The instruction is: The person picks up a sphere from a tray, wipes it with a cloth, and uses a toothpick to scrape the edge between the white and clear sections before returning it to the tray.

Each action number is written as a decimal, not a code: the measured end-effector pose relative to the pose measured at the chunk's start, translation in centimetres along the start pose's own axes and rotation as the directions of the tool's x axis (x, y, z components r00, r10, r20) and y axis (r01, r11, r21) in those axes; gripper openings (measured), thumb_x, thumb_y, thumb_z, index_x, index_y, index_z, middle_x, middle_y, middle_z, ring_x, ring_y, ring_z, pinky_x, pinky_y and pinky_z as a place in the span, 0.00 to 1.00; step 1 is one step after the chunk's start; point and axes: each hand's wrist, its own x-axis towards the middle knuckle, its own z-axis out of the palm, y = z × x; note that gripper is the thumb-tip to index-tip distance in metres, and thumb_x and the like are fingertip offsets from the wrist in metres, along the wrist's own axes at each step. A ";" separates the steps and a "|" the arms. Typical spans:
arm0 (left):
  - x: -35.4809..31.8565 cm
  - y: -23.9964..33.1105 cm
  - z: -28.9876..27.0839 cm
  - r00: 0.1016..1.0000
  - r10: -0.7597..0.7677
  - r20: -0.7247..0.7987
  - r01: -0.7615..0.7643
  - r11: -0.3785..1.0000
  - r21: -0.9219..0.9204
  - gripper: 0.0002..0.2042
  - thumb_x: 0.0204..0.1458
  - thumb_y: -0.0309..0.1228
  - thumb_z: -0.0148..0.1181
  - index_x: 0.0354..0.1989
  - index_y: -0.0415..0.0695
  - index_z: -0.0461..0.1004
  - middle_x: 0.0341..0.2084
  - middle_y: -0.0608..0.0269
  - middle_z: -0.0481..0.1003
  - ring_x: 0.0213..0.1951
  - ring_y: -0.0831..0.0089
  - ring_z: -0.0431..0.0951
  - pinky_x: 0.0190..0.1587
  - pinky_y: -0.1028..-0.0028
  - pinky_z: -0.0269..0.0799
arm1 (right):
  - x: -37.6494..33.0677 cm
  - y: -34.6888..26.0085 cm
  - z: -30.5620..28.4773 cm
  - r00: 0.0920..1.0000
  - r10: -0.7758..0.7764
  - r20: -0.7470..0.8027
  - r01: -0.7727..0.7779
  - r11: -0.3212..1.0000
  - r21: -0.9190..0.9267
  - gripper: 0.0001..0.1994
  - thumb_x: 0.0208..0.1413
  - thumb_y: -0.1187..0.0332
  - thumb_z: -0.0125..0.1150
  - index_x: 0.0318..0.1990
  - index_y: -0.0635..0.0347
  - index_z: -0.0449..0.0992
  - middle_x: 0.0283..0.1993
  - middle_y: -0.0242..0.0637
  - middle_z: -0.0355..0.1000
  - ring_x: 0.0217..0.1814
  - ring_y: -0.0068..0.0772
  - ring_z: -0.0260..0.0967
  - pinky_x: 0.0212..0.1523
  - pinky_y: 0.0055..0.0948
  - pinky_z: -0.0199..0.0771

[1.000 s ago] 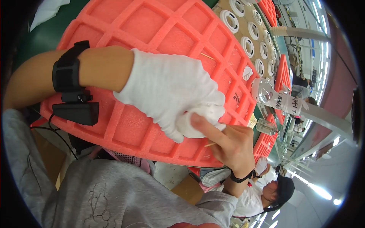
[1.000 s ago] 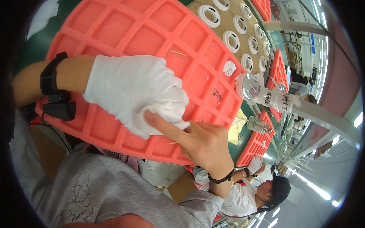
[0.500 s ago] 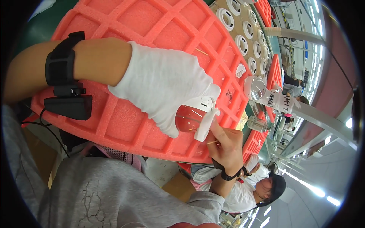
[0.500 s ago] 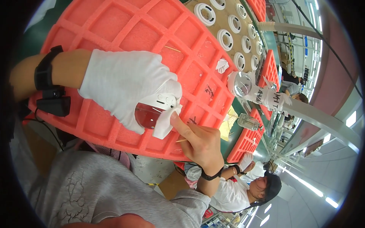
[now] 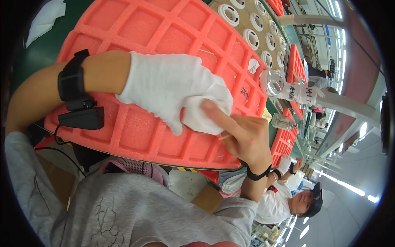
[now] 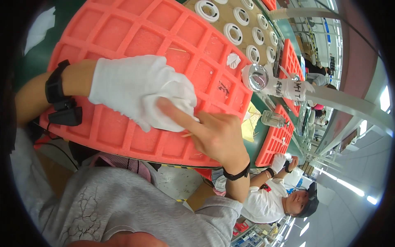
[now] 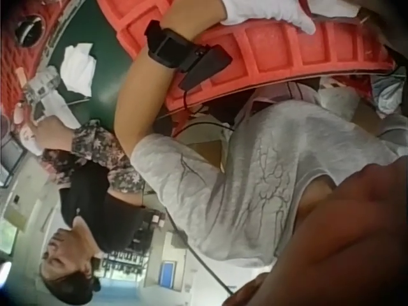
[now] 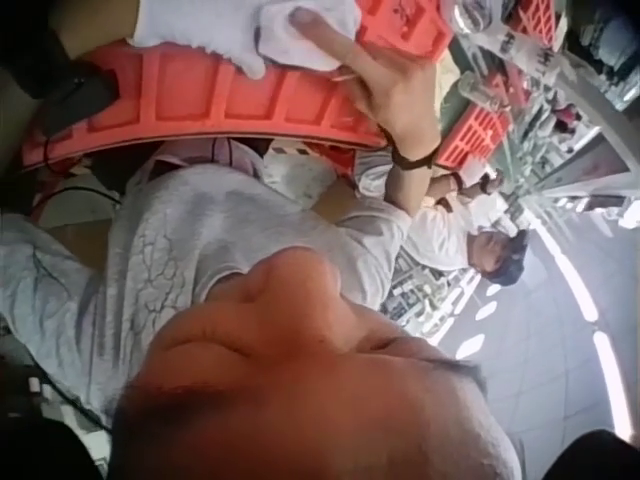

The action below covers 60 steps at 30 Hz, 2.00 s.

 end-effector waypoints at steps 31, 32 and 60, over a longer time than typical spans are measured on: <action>2.4 0.5 1.0 1.000 0.002 -0.020 -0.003 0.997 -0.074 0.37 0.34 0.37 0.76 0.57 0.39 0.70 0.44 0.54 0.76 0.47 0.54 0.76 0.51 0.58 0.70 | -3.8 -2.2 1.6 0.942 0.271 -0.197 -0.182 0.908 0.376 0.35 0.45 0.86 0.57 0.67 0.69 0.70 0.17 0.37 0.66 0.14 0.32 0.64 0.24 0.31 0.70; 2.5 0.4 0.9 0.998 -0.042 0.039 0.047 0.987 -0.153 0.38 0.34 0.37 0.76 0.58 0.39 0.70 0.44 0.54 0.77 0.47 0.53 0.76 0.51 0.57 0.70 | -3.6 -2.4 1.4 0.944 0.265 -0.199 -0.174 0.908 0.381 0.35 0.45 0.86 0.57 0.67 0.69 0.70 0.17 0.37 0.66 0.14 0.32 0.64 0.24 0.31 0.70; 6.2 0.7 5.0 0.934 -0.202 -0.294 0.319 0.842 0.435 0.31 0.37 0.42 0.75 0.50 0.39 0.74 0.43 0.55 0.72 0.40 0.53 0.76 0.44 0.59 0.73 | -4.7 -5.8 9.4 0.712 0.549 -0.438 -0.382 0.826 0.416 0.39 0.34 0.91 0.54 0.64 0.77 0.71 0.19 0.38 0.69 0.12 0.23 0.57 0.18 0.23 0.61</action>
